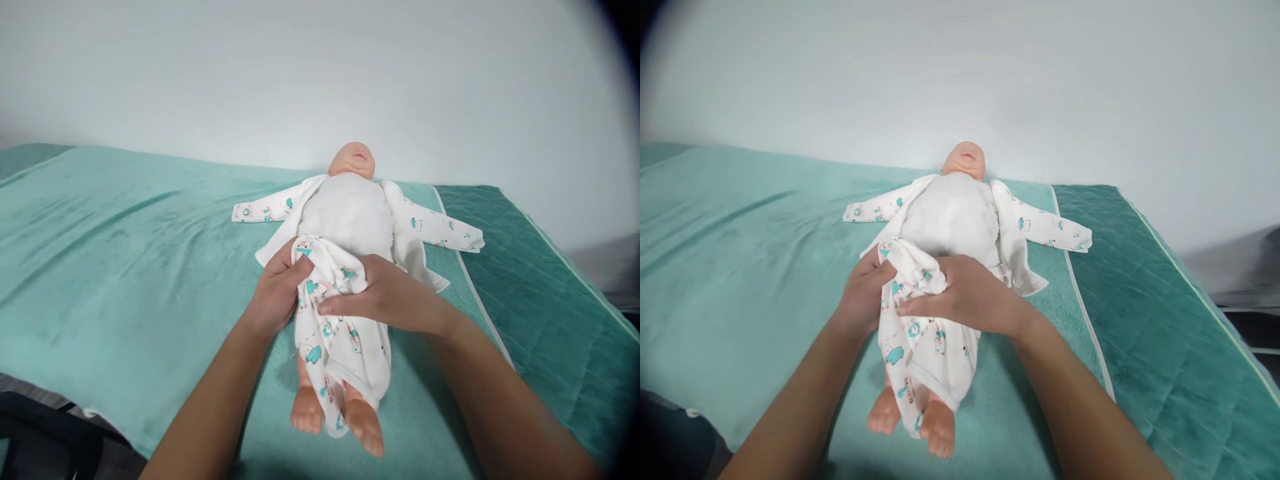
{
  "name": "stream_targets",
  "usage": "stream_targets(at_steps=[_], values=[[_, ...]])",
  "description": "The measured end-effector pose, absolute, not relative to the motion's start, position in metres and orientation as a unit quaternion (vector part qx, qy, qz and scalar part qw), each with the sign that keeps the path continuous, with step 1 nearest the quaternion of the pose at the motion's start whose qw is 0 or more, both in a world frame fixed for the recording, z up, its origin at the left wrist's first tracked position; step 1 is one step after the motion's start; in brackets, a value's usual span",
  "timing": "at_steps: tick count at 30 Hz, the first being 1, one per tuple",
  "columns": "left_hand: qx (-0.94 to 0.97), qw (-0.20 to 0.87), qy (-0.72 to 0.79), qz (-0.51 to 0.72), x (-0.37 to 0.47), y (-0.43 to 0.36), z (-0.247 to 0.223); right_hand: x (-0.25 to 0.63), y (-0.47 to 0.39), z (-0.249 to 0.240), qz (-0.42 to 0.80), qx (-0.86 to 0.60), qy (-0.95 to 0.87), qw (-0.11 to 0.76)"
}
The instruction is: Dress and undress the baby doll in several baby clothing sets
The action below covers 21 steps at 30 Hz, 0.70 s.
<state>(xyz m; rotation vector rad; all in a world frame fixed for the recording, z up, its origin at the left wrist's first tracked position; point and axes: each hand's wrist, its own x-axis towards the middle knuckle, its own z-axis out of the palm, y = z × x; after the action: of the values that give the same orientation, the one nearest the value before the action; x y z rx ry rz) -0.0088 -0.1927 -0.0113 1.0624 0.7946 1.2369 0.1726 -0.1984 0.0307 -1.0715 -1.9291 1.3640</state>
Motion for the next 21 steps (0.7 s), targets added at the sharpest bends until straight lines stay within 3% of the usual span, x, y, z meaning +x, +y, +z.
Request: stream_targets(at_steps=[4,9,15,21], values=[[0.479,0.599,0.352,0.537,-0.008,-0.194,-0.011,0.177,-0.199,0.035,0.484,-0.393,-0.751,0.22],[0.54,0.543,0.364,0.531,-0.01,-0.196,-0.011,0.178,-0.2,0.027,0.528,-0.4,-0.686,0.302],[0.614,0.55,0.345,0.449,-0.015,-0.195,-0.005,0.169,-0.2,0.021,0.587,-0.405,-0.539,0.447],[0.511,0.62,0.328,0.497,-0.013,-0.195,-0.01,0.175,-0.199,0.021,0.604,-0.416,-0.534,0.421]])
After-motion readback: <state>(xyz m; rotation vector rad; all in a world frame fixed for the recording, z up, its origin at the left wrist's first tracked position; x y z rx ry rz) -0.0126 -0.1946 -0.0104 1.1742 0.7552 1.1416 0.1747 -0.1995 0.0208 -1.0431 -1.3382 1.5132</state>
